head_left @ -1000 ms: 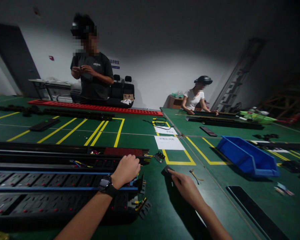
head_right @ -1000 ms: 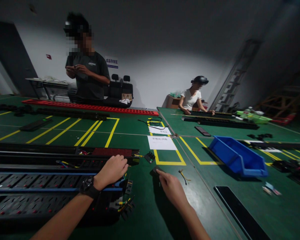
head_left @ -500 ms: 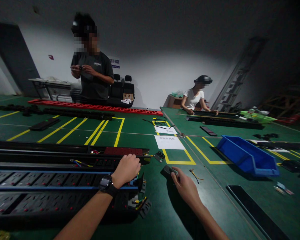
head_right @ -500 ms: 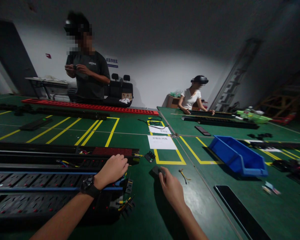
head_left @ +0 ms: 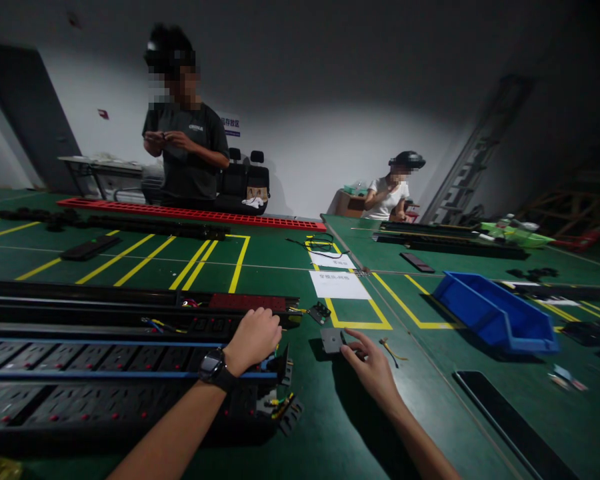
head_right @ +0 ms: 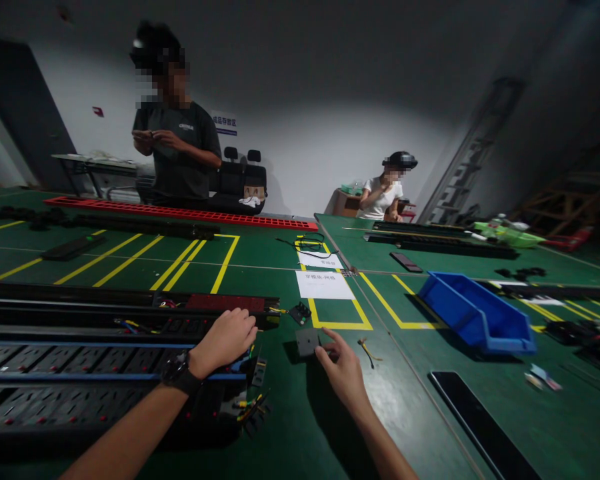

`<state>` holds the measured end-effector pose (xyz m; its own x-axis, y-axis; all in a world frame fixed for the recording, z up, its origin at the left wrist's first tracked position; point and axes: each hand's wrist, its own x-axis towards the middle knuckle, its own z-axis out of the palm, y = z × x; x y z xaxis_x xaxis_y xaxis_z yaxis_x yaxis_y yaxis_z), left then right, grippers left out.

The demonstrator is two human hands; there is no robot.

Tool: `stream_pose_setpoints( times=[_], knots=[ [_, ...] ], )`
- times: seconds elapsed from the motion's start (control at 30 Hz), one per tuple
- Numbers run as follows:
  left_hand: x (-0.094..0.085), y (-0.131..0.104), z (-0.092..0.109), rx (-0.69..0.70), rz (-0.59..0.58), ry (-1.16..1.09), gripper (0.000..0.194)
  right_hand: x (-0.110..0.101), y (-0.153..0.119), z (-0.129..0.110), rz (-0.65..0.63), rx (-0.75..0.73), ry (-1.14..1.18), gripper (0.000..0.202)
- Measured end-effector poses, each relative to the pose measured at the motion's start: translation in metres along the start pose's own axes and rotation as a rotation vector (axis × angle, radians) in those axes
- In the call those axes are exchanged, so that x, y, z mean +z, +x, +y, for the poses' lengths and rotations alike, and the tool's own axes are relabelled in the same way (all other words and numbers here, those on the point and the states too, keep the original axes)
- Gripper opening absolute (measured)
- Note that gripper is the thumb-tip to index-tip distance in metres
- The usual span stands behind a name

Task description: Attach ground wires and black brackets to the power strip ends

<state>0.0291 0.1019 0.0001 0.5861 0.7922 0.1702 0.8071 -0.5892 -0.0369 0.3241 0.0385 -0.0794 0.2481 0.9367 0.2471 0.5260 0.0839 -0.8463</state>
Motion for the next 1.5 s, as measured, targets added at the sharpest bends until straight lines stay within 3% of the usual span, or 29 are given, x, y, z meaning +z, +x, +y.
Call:
stream_pose_setpoints(
  times=[0.17, 0.43, 0.6, 0.87, 1.13, 1.3, 1.5],
  knots=[
    [0.001, -0.001, 0.0, -0.002, 0.008, -0.002, 0.027, 0.006, -0.004, -0.005, -0.047, -0.058, 0.041, 0.062],
    [0.003, 0.0, 0.0, 0.003, 0.01, 0.004, 0.026, 0.005, -0.012, -0.021, -0.099, -0.264, -0.166, 0.024],
    [0.003, 0.0, -0.001, 0.015, 0.004, 0.01, 0.026, 0.011, -0.015, -0.018, -0.118, -0.327, -0.254, 0.019],
    [0.001, -0.004, -0.002, 0.044, 0.018, -0.001, 0.025, 0.034, -0.018, -0.022, -0.114, -0.409, -0.357, 0.024],
    [0.004, -0.005, 0.0, 0.02, 0.053, -0.028, 0.026, 0.073, 0.009, -0.041, -0.142, -0.369, -0.351, 0.027],
    [0.004, -0.005, 0.0, 0.013, 0.049, -0.034, 0.025, 0.092, 0.012, -0.046, -0.244, -0.39, -0.169, 0.047],
    [0.004, -0.004, 0.002, 0.011, 0.038, -0.047, 0.025, 0.096, 0.005, -0.038, -0.326, -0.48, -0.088, 0.066]
  ],
)
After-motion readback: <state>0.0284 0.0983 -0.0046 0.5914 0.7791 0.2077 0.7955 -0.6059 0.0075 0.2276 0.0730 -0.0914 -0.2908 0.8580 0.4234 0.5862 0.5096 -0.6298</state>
